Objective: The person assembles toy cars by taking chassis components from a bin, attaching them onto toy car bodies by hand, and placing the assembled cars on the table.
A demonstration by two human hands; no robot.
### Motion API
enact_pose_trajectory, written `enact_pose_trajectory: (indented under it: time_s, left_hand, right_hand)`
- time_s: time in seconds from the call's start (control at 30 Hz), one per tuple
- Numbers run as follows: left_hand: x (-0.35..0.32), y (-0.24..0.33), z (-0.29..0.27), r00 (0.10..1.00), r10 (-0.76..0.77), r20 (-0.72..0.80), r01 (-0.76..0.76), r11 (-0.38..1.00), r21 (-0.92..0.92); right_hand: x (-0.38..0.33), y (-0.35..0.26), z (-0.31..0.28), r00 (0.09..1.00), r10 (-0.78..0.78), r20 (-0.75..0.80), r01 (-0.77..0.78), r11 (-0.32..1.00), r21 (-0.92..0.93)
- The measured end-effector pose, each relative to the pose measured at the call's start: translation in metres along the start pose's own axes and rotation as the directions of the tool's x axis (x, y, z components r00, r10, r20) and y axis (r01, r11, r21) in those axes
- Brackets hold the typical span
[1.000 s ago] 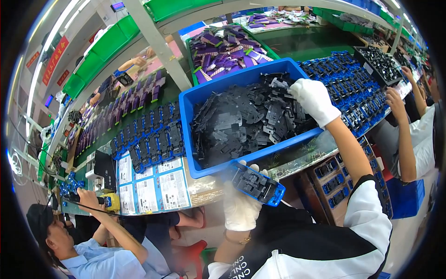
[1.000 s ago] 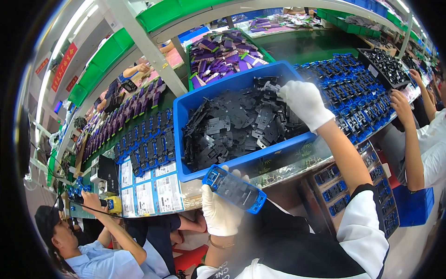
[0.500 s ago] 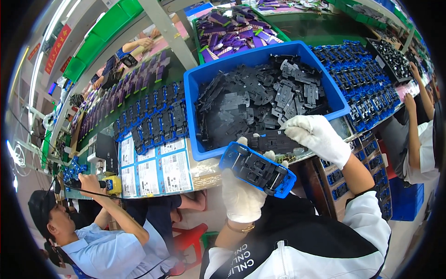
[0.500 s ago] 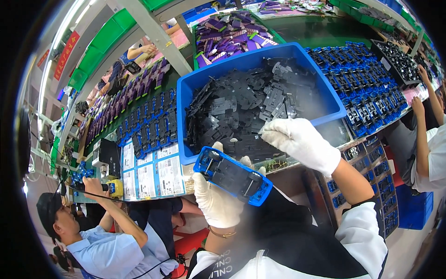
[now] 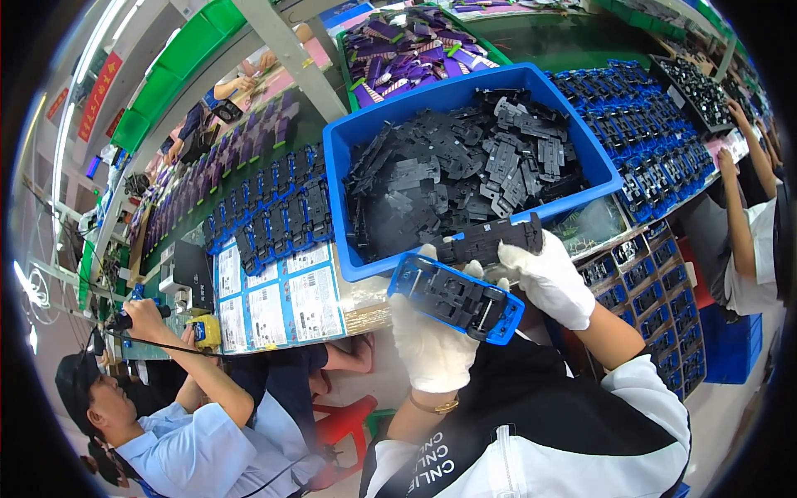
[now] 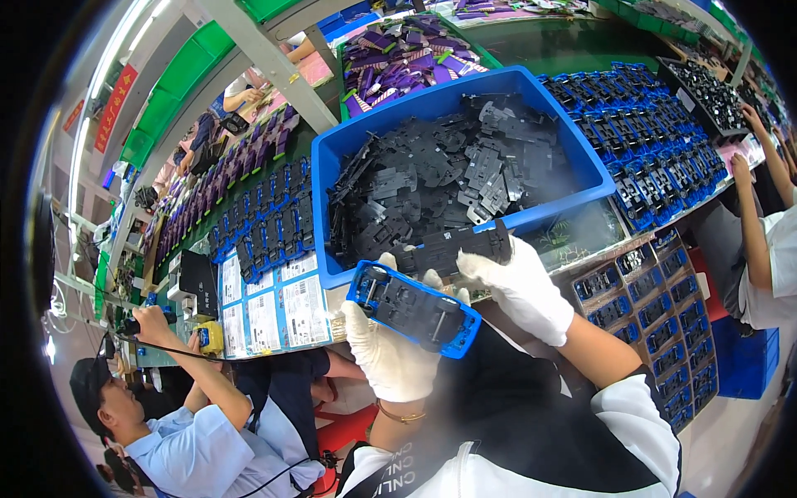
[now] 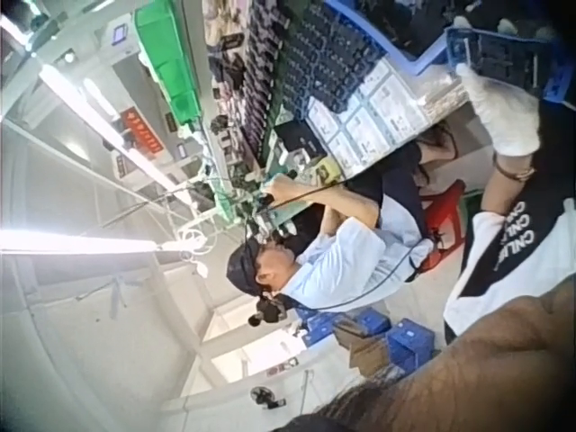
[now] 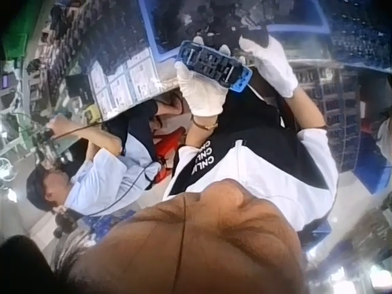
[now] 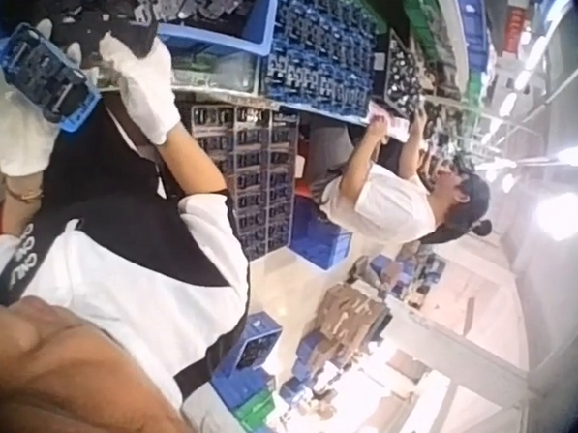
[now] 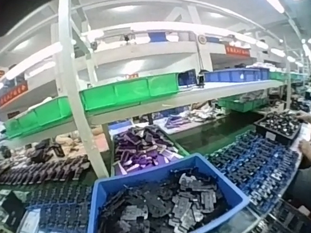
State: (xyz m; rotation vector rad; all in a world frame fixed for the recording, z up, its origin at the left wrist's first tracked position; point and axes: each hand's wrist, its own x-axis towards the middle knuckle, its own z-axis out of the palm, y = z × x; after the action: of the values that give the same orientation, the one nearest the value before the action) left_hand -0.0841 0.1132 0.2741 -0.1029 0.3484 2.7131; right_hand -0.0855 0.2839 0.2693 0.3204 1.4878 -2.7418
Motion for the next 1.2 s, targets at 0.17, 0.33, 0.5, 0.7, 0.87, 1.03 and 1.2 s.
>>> enact_pose_trajectory:
  time_s: [0.17,0.33,0.5,0.7,0.87,1.03,1.2]
  left_hand:
    - [-0.005,-0.008,0.001,0.997,-0.073,-0.002,0.073,0.993,0.093]
    - [-0.006,-0.009,0.001,0.991,-0.135,0.025,0.132,0.988,0.080]
    - [-0.006,-0.009,0.005,0.974,-0.207,0.095,0.198,0.976,0.095]
    - [-0.002,-0.007,0.001,0.972,-0.230,0.049,0.228,0.973,0.047]
    - [0.000,-0.002,-0.006,0.997,-0.077,0.020,0.077,0.997,-0.016]
    - [0.000,-0.007,-0.009,0.994,-0.061,0.090,0.068,0.995,-0.076]
    - [-0.004,-0.008,-0.007,0.996,-0.032,0.081,0.035,0.999,-0.035]
  right_hand:
    - [0.029,-0.003,-0.009,0.936,-0.291,-0.199,0.309,0.949,0.064]
    - [0.030,-0.029,-0.028,0.914,-0.405,0.008,0.360,0.805,-0.471]
    - [0.023,-0.036,-0.006,0.836,-0.223,0.501,0.547,0.260,-0.796]
    - [0.013,-0.045,0.009,0.896,-0.079,0.437,0.444,0.102,-0.890]
    - [-0.005,-0.047,0.004,0.746,-0.291,0.599,0.578,-0.165,-0.799]
    - [-0.003,-0.015,0.009,0.653,-0.352,0.671,0.634,-0.231,-0.738]
    - [-0.001,-0.010,0.004,0.691,-0.466,0.552,0.519,-0.212,-0.828]
